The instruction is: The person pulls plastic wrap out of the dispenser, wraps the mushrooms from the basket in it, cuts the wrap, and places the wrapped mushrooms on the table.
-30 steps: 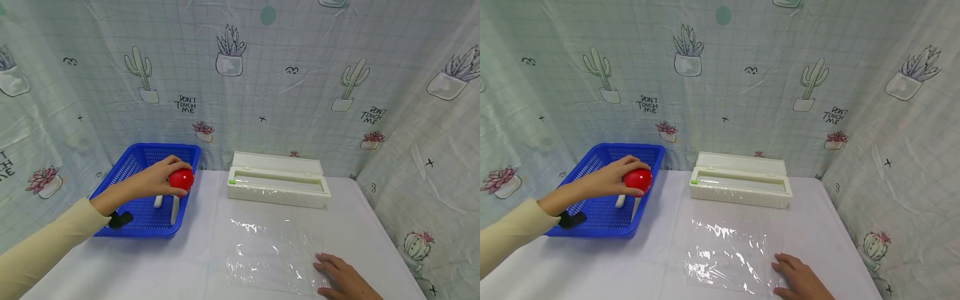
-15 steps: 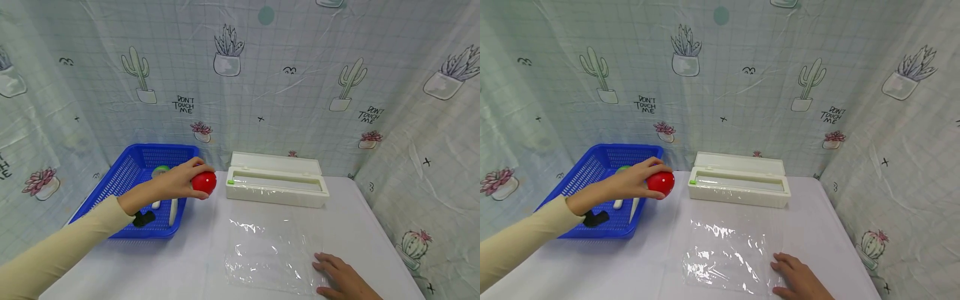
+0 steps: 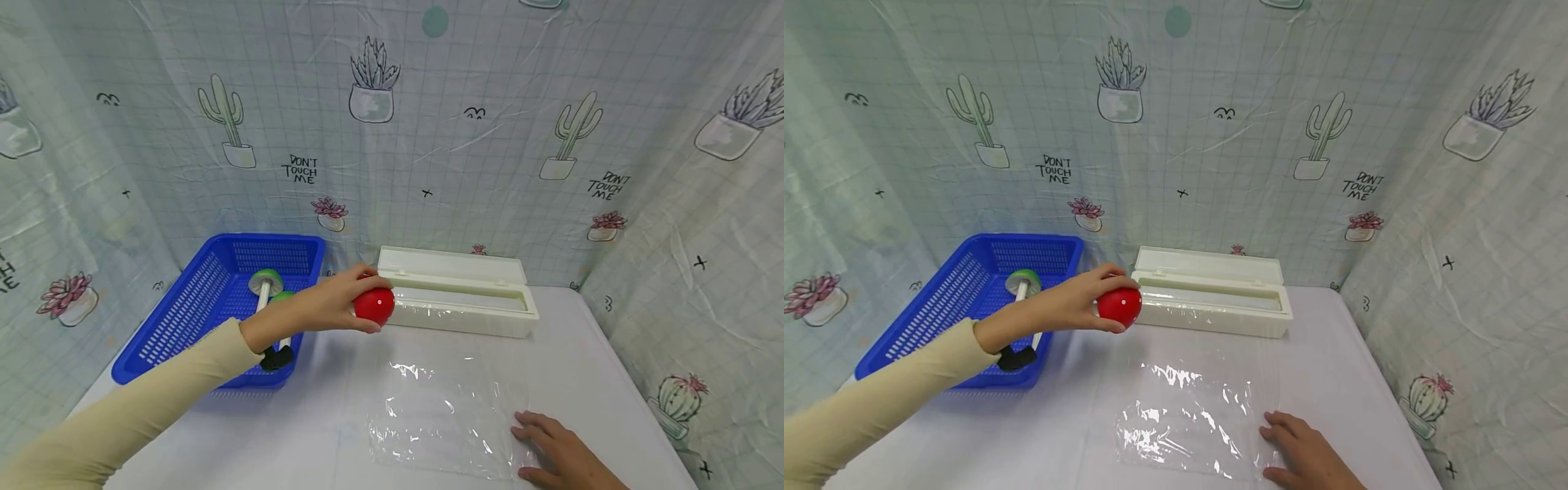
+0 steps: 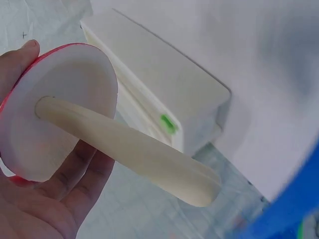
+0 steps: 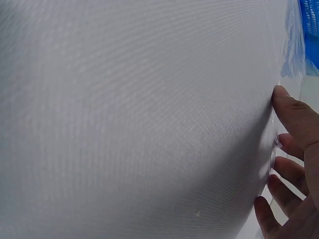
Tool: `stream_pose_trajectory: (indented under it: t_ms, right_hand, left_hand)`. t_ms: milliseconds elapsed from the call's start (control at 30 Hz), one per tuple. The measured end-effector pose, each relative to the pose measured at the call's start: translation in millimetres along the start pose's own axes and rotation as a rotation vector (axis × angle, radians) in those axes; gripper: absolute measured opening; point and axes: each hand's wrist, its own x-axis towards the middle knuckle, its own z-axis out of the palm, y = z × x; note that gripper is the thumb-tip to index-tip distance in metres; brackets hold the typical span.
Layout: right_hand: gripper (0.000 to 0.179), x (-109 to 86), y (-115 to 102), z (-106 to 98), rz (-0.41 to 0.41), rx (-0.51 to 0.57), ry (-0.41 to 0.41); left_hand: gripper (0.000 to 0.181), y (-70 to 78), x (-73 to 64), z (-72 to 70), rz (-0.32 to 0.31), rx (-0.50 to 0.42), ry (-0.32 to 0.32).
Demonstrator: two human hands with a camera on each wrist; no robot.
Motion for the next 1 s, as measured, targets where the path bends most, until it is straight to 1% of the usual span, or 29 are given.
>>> stream_pose_trajectory:
  t_ms: [200, 267, 333, 500, 567, 667, 733, 800, 933, 1000]
  right_hand:
    - [0.058, 0.6, -1.9, -0.9, 0.021, 0.005, -0.015]
    - [0.058, 1.3, -3.0, -1.5, 0.033, 0.01, -0.031]
    - [0.058, 2.0, -3.7, -2.0, 0.042, 0.008, -0.04]
    - [0.06, 2.0, -4.4, -2.4, 0.071, 0.012, -0.075]
    - [0.059, 1.5, -3.5, -2.1, 0.066, 0.01, -0.066]
    - [0.057, 0.6, -1.6, -0.9, 0.036, -0.002, -0.029]
    - [0.057, 0.5, -0.9, -0.4, 0.036, -0.001, -0.032]
    - [0.059, 0.9, -1.6, -0.8, 0.069, 0.02, -0.074]
    - [0.065, 3.4, -4.4, -4.9, 0.166, 0.073, -0.188]
    - [0.068, 5.2, -6.0, -7.1, 0.199, 0.097, -0.22]
  left_hand:
    - [0.065, 20.0, 12.5, 13.6, 0.055, -0.01, -0.028]
    - [0.065, 24.2, 15.6, 18.7, 0.074, -0.01, -0.038]
    - [0.066, 28.9, 18.7, 22.8, 0.08, -0.018, -0.053]
    - [0.066, 37.5, 27.3, 33.4, 0.109, -0.014, -0.066]
    - [0.066, 41.2, 30.9, 37.5, 0.115, -0.021, -0.079]
    - [0.066, 46.0, 35.8, 45.1, 0.111, -0.033, -0.104]
    - [0.067, 49.1, 38.7, 50.6, 0.109, -0.039, -0.119]
    - [0.069, 52.0, 41.5, 56.8, 0.112, -0.026, -0.13]
    - [0.072, 58.4, 47.3, 71.2, 0.13, -0.011, -0.159]
    - [0.073, 62.3, 49.6, 79.3, 0.135, -0.021, -0.174]
